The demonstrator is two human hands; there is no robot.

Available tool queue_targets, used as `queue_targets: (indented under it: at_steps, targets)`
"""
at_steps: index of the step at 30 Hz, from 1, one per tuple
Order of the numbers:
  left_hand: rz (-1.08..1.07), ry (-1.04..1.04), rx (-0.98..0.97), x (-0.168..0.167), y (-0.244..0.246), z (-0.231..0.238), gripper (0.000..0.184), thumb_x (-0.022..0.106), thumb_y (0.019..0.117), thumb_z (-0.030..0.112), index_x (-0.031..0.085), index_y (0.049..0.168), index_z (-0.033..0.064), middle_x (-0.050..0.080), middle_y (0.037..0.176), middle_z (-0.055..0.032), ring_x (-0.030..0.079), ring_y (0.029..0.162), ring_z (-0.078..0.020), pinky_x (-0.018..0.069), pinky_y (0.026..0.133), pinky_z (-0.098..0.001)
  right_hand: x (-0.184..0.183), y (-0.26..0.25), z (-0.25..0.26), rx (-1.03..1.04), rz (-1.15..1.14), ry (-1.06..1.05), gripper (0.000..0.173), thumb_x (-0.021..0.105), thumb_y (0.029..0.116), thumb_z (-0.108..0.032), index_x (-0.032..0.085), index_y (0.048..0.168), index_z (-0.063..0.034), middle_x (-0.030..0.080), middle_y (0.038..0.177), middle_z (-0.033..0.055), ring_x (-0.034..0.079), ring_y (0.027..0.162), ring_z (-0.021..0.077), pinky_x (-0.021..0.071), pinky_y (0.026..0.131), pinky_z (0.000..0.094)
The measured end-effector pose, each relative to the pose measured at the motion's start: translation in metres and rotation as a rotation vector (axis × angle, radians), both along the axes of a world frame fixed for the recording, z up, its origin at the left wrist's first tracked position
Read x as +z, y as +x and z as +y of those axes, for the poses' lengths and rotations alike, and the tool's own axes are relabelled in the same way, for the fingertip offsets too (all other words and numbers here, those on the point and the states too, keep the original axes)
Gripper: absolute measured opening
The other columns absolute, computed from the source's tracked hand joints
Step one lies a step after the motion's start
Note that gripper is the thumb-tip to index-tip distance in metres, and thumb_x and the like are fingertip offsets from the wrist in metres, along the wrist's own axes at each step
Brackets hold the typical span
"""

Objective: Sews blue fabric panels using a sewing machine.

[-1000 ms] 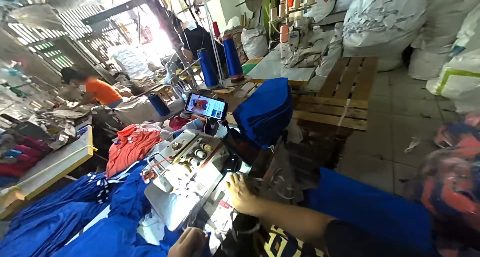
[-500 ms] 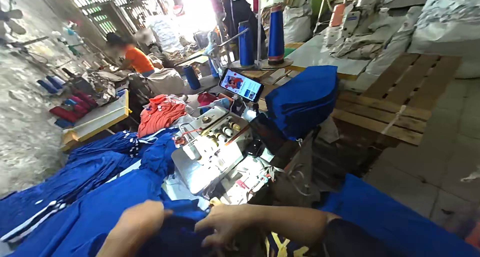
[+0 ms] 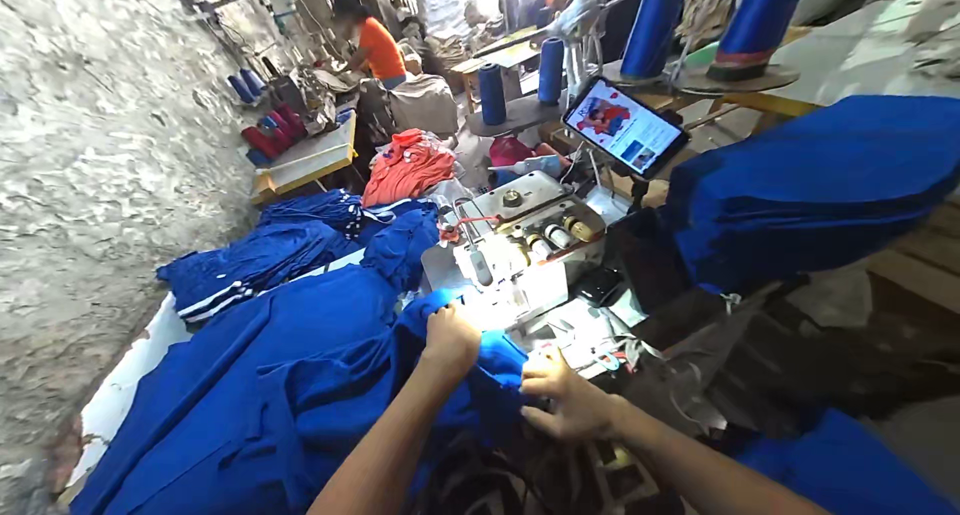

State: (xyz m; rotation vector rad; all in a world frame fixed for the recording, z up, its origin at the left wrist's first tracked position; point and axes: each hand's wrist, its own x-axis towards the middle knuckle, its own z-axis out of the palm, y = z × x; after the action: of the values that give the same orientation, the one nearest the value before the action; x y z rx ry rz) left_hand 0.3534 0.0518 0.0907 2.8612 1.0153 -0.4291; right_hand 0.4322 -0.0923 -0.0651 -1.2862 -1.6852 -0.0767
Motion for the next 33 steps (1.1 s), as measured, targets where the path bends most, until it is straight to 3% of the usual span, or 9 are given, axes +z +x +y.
queue_targets:
  at_steps: [5,10,12,14,17,21,25,29,33]
  targets:
    - [-0.072,-0.092,-0.034,-0.017,0.018,0.023,0.04,0.047,0.1054,0.011,0.055,0.143,-0.0006,0.055,0.143,-0.0259,0.053,0.134,-0.0412,0.0419,0.11,-0.0554,-0.01,-0.006,0.015,-0.284,-0.034,-0.002,0.024,0.062,0.0894,-0.022,0.076,0.097,-0.0045,0.072,0.087,0.0099,0.07,0.083,0.0265,0.0553,0.072,0.0447]
    - [-0.427,-0.377,-0.208,-0.003,-0.026,0.049,0.027,0.049,0.0989,0.001,0.071,0.113,-0.0061,0.072,0.108,-0.0223,0.068,0.105,-0.0305,0.0509,0.095,-0.0479,-0.036,0.006,0.008,-0.111,0.1,0.059,0.043,0.062,0.0957,-0.026,0.066,0.132,-0.0043,0.071,0.127,0.0105,0.066,0.116,0.0132,0.0492,0.102,0.0297]
    - [-0.632,-0.426,-0.071,0.003,-0.037,0.079,0.021,0.056,0.0981,0.001,0.072,0.107,-0.008,0.073,0.101,-0.0188,0.07,0.094,-0.022,0.0563,0.09,-0.0401,-0.045,0.014,0.006,-0.008,0.193,0.077,0.048,0.062,0.0971,-0.03,0.06,0.139,-0.0063,0.065,0.138,0.0089,0.058,0.129,0.0078,0.0454,0.11,0.0251]
    - [-0.781,-0.274,0.162,-0.007,-0.033,0.126,0.019,0.059,0.0975,0.0,0.071,0.109,-0.0085,0.072,0.103,-0.0227,0.069,0.097,-0.0306,0.0542,0.091,-0.0477,-0.046,0.02,0.005,0.072,0.285,0.045,0.052,0.063,0.0983,-0.035,0.058,0.142,-0.0082,0.062,0.143,0.007,0.055,0.134,0.0071,0.046,0.112,0.0264]
    - [-0.596,-0.073,0.382,-0.032,-0.012,0.199,0.025,0.063,0.0934,0.001,0.068,0.116,-0.0081,0.064,0.122,-0.0309,0.059,0.12,-0.0455,0.0446,0.103,-0.062,-0.044,0.022,0.006,0.091,0.326,0.005,0.049,0.063,0.0978,-0.036,0.062,0.138,-0.0075,0.066,0.137,0.0051,0.059,0.129,0.0053,0.0488,0.109,0.0246]
    - [-0.307,0.064,0.341,-0.055,0.007,0.238,0.056,0.076,0.0883,0.016,0.057,0.138,-0.0013,0.052,0.142,-0.0318,0.043,0.137,-0.0504,0.0291,0.111,-0.0694,-0.048,0.021,0.004,0.075,0.339,-0.02,0.047,0.062,0.0982,-0.034,0.063,0.136,-0.0045,0.068,0.135,0.0068,0.06,0.128,0.0054,0.0478,0.11,0.024]
    - [-0.174,0.095,0.31,-0.049,0.013,0.232,0.032,0.063,0.098,0.012,0.067,0.126,-0.0027,0.058,0.138,-0.0273,0.048,0.136,-0.0452,0.0329,0.111,-0.064,-0.048,0.021,0.001,0.048,0.316,-0.008,0.045,0.062,0.0978,-0.031,0.065,0.131,-0.0006,0.069,0.132,0.0087,0.06,0.127,0.0052,0.0469,0.11,0.0225]
    - [-0.475,-0.006,0.223,-0.014,-0.013,0.214,0.026,0.065,0.0945,0.006,0.067,0.112,-0.0131,0.064,0.121,-0.0347,0.058,0.12,-0.0509,0.0422,0.103,-0.0682,-0.043,0.023,-0.006,0.086,0.443,-0.08,0.044,0.062,0.0973,-0.031,0.067,0.13,-0.0034,0.07,0.129,0.0047,0.063,0.12,0.0032,0.0496,0.105,0.0225]
    - [-0.767,0.042,-0.122,0.027,-0.055,0.138,0.014,0.067,0.0928,0.0,0.068,0.103,-0.0093,0.07,0.095,-0.0237,0.069,0.086,-0.0359,0.0549,0.081,-0.0543,-0.023,0.012,-0.008,-0.031,0.679,-0.045,0.026,0.057,0.0939,-0.008,0.073,0.111,0.004,0.075,0.114,0.0068,0.07,0.105,0.004,0.0563,0.094,0.0215]
